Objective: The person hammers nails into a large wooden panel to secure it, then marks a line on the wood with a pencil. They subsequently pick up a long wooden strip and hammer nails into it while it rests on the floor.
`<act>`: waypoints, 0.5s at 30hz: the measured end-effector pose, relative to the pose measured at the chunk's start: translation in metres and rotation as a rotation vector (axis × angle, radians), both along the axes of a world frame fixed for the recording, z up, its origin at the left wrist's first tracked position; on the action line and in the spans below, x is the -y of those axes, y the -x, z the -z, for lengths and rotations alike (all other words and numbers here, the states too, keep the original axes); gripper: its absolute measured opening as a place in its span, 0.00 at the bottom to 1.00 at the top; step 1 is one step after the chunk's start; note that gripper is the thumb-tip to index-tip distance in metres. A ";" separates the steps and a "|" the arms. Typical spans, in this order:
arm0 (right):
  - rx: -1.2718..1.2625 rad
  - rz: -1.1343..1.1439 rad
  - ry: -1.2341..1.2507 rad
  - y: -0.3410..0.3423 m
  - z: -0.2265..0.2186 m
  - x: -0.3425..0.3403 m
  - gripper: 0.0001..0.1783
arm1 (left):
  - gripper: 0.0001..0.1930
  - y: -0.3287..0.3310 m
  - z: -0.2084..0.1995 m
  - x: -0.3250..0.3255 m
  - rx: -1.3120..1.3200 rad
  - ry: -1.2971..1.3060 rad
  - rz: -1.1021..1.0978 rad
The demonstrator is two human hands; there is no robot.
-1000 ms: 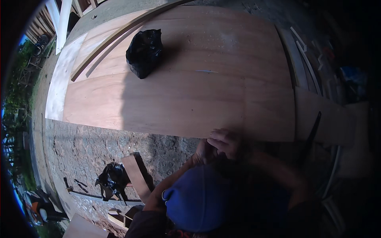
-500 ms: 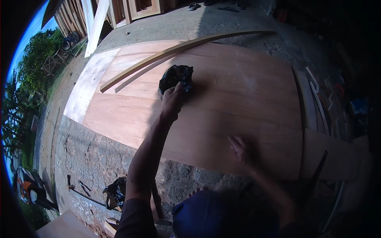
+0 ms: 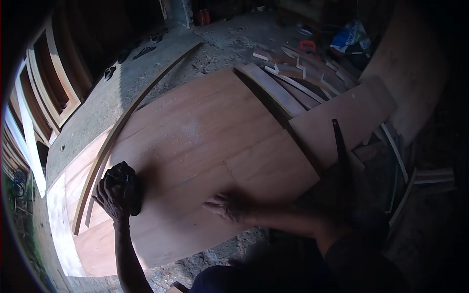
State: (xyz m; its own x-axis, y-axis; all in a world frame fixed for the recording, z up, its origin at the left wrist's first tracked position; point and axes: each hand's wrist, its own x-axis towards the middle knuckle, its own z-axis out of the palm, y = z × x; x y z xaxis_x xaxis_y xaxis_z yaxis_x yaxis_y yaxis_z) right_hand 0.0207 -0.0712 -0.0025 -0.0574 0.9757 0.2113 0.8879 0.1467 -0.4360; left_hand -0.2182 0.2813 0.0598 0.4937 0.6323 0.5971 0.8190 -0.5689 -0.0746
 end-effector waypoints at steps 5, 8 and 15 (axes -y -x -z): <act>0.010 -0.005 -0.048 0.003 0.014 -0.004 0.32 | 0.47 0.009 0.008 -0.010 0.396 0.593 0.419; 0.005 0.000 -0.041 0.001 0.005 -0.004 0.31 | 0.36 -0.021 -0.004 0.032 0.188 0.586 0.584; -0.029 0.020 -0.101 0.002 0.019 -0.004 0.30 | 0.18 0.022 0.042 -0.007 0.277 0.684 0.271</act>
State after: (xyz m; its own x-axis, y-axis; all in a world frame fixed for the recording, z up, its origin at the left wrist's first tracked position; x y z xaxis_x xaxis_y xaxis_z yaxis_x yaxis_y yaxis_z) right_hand 0.0185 -0.0668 -0.0218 -0.0307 0.9501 0.3104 0.8784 0.1738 -0.4453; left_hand -0.2398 0.2881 0.0178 0.5733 0.7826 0.2428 0.5826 -0.5977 0.5508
